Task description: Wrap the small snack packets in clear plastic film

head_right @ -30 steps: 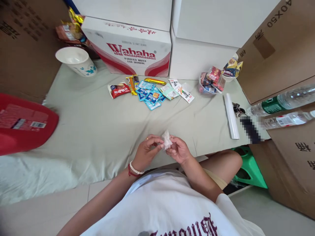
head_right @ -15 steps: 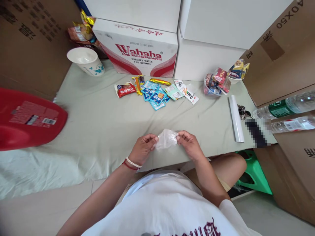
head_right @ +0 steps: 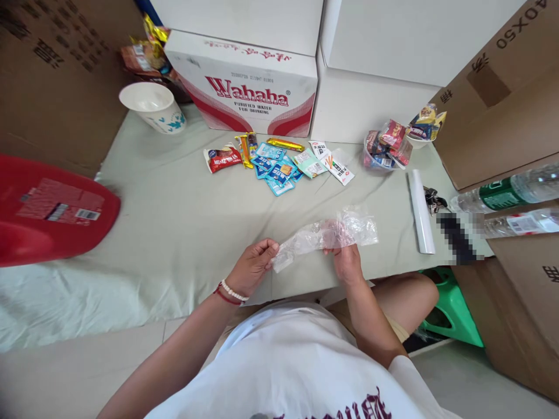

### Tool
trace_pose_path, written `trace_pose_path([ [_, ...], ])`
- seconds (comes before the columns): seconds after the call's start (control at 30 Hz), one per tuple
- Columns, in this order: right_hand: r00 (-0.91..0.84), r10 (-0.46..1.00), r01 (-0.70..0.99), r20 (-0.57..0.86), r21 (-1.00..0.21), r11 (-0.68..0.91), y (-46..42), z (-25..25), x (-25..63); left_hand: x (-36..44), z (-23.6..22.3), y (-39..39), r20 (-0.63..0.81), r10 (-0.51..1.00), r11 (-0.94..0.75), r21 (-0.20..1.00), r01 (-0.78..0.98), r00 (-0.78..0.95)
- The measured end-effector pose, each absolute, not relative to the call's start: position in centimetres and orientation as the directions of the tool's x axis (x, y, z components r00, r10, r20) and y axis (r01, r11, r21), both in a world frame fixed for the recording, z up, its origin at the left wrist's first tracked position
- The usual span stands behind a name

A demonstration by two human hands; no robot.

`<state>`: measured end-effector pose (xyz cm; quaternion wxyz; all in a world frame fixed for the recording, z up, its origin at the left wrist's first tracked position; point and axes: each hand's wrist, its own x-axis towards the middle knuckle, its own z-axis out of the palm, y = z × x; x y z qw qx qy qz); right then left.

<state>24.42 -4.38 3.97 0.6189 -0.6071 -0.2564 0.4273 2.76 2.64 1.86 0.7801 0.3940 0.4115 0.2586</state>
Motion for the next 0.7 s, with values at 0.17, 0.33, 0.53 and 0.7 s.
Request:
trace_pose_path([
  [0.17,0.383,0.867,-0.498,-0.319,-0.862,-0.097,-3.7,4.6,24.7,2.2,2.2,2.6,-0.430,0.722,0.544,0.837,-0.061,0.541],
  [0.33,0.392,0.844,-0.490,-0.365,-0.860,-0.144,-3.7,3.0,25.9,1.0,2.3,2.8,-0.472,0.699,0.595,0.800,-0.071,0.538],
  [0.53,0.391,0.854,-0.485,-0.344,-0.865,-0.126,-3.5,2.9,26.6,0.0,2.0,2.9,-0.491,0.719,0.594,0.801,-0.069,0.493],
  [0.7,0.644,0.761,0.088,-0.070,-0.983,-0.164,-3.8,3.4,27.6,-0.4,2.4,4.1,-0.454,0.778,0.482,0.875,0.050,0.435],
])
